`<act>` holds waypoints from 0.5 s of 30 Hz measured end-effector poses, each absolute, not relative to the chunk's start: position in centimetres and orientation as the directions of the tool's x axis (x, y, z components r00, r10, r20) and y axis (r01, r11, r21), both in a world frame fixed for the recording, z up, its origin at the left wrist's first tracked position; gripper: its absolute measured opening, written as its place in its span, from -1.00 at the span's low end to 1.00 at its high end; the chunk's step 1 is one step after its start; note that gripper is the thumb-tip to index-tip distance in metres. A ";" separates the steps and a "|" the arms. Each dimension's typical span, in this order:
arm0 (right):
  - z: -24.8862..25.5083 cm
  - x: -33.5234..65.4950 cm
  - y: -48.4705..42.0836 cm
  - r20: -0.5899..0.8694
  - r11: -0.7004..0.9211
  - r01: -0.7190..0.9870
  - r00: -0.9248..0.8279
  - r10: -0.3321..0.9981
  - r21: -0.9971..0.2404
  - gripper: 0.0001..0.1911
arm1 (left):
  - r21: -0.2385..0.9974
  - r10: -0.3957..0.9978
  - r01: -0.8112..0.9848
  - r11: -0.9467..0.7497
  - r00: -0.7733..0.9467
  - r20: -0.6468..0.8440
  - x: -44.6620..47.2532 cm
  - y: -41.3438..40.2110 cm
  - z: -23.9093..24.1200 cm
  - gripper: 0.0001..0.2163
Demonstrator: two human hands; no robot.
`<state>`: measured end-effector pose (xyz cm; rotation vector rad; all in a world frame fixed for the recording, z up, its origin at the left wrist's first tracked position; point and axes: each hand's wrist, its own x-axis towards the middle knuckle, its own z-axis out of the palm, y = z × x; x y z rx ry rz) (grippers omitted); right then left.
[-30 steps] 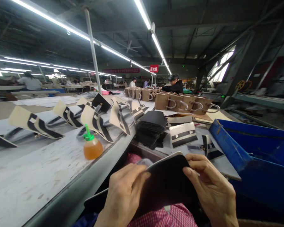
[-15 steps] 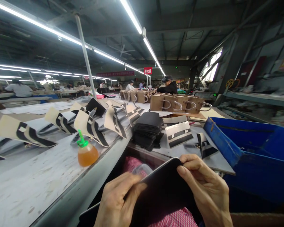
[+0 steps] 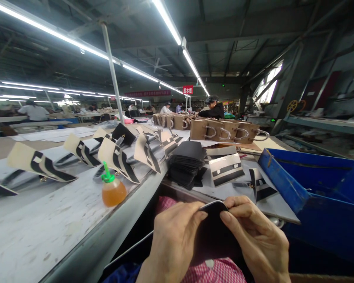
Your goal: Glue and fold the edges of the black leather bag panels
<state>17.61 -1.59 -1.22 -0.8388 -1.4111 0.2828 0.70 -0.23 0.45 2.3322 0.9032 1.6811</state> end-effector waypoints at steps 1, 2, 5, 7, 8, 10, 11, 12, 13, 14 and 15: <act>-1.3 17.6 -1.6 0.757 0.697 0.305 0.179 0.628 -0.649 -0.84 | 0.437 0.534 0.381 -0.815 0.200 0.821 0.8 -0.2 0.5 -0.87; -1.3 17.6 -1.6 0.766 0.703 0.312 0.175 0.619 -0.639 -0.84 | 0.439 0.533 0.374 -0.817 0.197 0.823 0.9 -0.2 0.4 -0.87; -1.5 17.5 -1.5 0.794 0.718 0.348 0.172 0.583 -0.603 -0.84 | 0.426 0.521 0.378 -0.822 0.195 0.831 1.0 -0.2 0.2 -0.86; -1.5 17.4 -1.5 0.817 0.723 0.391 0.169 0.551 -0.569 -0.84 | 0.399 0.501 0.406 -0.822 0.184 0.846 1.2 -0.2 0.1 -0.87; -1.5 17.2 -1.5 0.832 0.727 0.417 0.168 0.528 -0.546 -0.84 | 0.379 0.485 0.423 -0.823 0.175 0.857 1.4 -0.2 0.0 -0.88; -1.4 16.9 -1.5 0.868 0.734 0.476 0.161 0.469 -0.484 -0.83 | 0.343 0.449 0.459 -0.820 0.142 0.882 1.8 -0.2 0.0 -0.88; -1.3 16.7 -1.5 0.887 0.734 0.507 0.161 0.433 -0.451 -0.82 | 0.337 0.438 0.471 -0.816 0.121 0.891 2.0 -0.2 0.0 -0.88; -1.2 16.5 -1.5 0.904 0.733 0.537 0.161 0.396 -0.417 -0.82 | 0.340 0.434 0.474 -0.812 0.101 0.895 2.2 -0.2 0.1 -0.88; -1.2 16.3 -1.5 0.917 0.730 0.562 0.162 0.364 -0.389 -0.82 | 0.354 0.440 0.469 -0.809 0.083 0.894 2.3 -0.2 0.1 -0.90; -1.2 16.2 -1.4 0.925 0.728 0.577 0.163 0.343 -0.371 -0.81 | 0.375 0.452 0.455 -0.808 0.071 0.889 2.4 -0.2 0.1 -0.91; -1.2 16.2 -1.4 0.926 0.729 0.576 0.163 0.340 -0.369 -0.81 | 0.396 0.468 0.434 -0.809 0.070 0.881 2.4 -0.2 0.1 -0.91</act>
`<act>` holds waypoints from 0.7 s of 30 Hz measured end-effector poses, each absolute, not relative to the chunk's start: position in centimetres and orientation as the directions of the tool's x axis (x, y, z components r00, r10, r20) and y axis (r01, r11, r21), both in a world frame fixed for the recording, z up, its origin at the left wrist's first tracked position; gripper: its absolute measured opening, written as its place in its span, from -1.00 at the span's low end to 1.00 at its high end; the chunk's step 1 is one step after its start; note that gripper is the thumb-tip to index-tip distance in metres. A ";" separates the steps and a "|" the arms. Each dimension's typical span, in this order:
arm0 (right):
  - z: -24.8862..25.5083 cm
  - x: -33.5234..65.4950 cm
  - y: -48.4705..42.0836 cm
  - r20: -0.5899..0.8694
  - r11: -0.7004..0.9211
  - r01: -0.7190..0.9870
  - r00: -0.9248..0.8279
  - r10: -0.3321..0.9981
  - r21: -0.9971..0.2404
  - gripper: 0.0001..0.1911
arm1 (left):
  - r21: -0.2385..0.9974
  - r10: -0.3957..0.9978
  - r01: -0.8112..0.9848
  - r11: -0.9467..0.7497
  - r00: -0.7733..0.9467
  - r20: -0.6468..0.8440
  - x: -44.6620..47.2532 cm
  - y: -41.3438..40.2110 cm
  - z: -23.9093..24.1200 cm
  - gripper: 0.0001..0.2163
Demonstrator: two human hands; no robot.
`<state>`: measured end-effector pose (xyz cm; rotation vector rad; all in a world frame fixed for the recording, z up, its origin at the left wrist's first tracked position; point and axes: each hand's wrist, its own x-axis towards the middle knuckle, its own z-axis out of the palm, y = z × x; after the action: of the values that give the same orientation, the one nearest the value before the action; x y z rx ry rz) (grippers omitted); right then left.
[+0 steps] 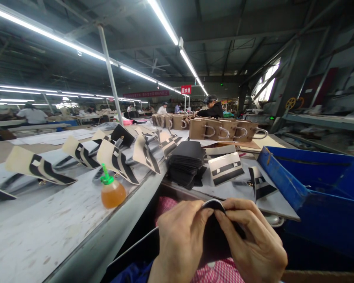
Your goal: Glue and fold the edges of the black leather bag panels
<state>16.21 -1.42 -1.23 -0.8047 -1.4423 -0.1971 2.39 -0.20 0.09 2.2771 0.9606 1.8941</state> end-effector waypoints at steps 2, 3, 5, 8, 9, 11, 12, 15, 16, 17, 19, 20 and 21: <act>-1.4 16.4 -1.3 0.897 0.745 0.505 0.181 0.403 -0.436 -0.81 | 0.438 0.507 0.381 -0.814 0.098 0.856 2.1 -0.2 0.1 -0.90; -1.6 16.6 -1.3 0.859 0.750 0.422 0.200 0.472 -0.510 -0.80 | 0.461 0.529 0.354 -0.814 0.123 0.840 1.8 -0.3 0.1 -0.90; -1.8 17.1 -1.1 0.732 0.708 0.189 0.226 0.643 -0.680 -0.72 | 0.508 0.572 0.306 -0.805 0.176 0.801 1.3 -0.3 0.2 -0.90; -1.4 17.7 -1.2 0.566 0.577 -0.019 0.163 0.808 -0.817 -0.75 | 0.547 0.606 0.268 -0.793 0.260 0.752 0.7 -0.3 0.2 -0.87; -1.1 17.9 -1.4 0.561 0.564 0.013 0.120 0.819 -0.826 -0.78 | 0.545 0.603 0.260 -0.797 0.289 0.743 0.7 -0.3 0.2 -0.85; -0.3 18.1 -1.7 0.584 0.575 0.158 0.012 0.812 -0.803 -0.89 | 0.530 0.583 0.243 -0.813 0.345 0.736 0.7 -0.2 0.1 -0.81; 0.1 18.2 -1.9 0.587 0.579 0.228 -0.039 0.809 -0.783 -0.84 | 0.526 0.574 0.231 -0.818 0.366 0.732 0.8 -0.2 0.1 -0.79; 0.5 18.7 -1.7 0.454 0.470 0.221 -0.122 0.883 -0.854 -0.58 | 0.561 0.575 0.175 -0.809 0.433 0.694 0.7 0.1 0.1 -0.75; 0.4 18.9 -1.3 0.374 0.391 0.134 -0.135 0.917 -0.910 -0.54 | 0.588 0.584 0.150 -0.795 0.455 0.673 0.6 0.3 0.1 -0.76; 0.2 19.2 -0.7 0.304 0.313 0.032 -0.157 0.940 -0.949 -0.52 | 0.618 0.593 0.123 -0.776 0.473 0.651 0.5 0.5 0.2 -0.77; -0.4 19.6 0.7 0.248 0.230 -0.104 -0.214 0.945 -0.968 -0.57 | 0.689 0.615 0.039 -0.723 0.491 0.617 0.2 1.2 0.4 -0.76; -0.6 19.7 1.5 0.265 0.245 -0.110 -0.249 0.931 -0.963 -0.59 | 0.726 0.622 -0.026 -0.688 0.495 0.607 0.2 1.6 0.5 -0.75; -0.9 19.6 2.3 0.300 0.291 -0.073 -0.281 0.912 -0.954 -0.57 | 0.751 0.623 -0.093 -0.654 0.497 0.604 0.2 2.0 0.6 -0.72</act>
<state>19.65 2.30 -0.88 -0.8053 -1.5250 1.1944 0.24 2.03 0.60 1.9859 0.4346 1.2050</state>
